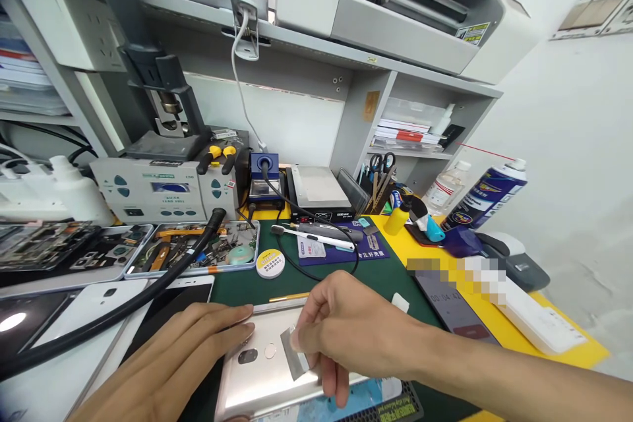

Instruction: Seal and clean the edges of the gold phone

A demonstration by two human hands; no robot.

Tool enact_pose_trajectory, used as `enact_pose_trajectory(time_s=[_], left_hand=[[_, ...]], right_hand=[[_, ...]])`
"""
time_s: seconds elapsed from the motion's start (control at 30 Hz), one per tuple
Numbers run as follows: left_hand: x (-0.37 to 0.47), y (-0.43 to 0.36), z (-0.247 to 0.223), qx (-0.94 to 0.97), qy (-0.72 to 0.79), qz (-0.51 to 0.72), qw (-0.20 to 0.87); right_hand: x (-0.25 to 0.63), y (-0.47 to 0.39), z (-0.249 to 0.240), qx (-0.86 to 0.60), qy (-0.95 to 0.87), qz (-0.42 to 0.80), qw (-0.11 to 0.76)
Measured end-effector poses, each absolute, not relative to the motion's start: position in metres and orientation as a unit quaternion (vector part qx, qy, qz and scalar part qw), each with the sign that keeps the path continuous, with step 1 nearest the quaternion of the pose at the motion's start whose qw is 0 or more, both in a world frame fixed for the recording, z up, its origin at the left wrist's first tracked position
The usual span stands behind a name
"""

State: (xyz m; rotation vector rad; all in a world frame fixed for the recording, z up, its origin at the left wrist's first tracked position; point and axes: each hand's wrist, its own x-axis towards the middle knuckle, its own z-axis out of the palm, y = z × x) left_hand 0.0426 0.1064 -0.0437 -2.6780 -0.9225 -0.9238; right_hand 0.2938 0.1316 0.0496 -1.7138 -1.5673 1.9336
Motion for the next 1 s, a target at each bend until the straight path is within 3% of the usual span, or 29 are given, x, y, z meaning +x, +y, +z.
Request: enact_pose_trajectory(time_s=[0.47, 1.0], left_hand=[[0.047, 0.101, -0.026, -0.900, -0.325, -0.272, 0.104], [0.047, 0.093, -0.019, -0.880, -0.397, -0.260, -0.022]], right_hand=[[0.298, 0.130, 0.054, -0.542, -0.518, 0.657, 0.079], [0.324, 0.088, 0.068, -0.470, -0.554, 0.646, 0.235]])
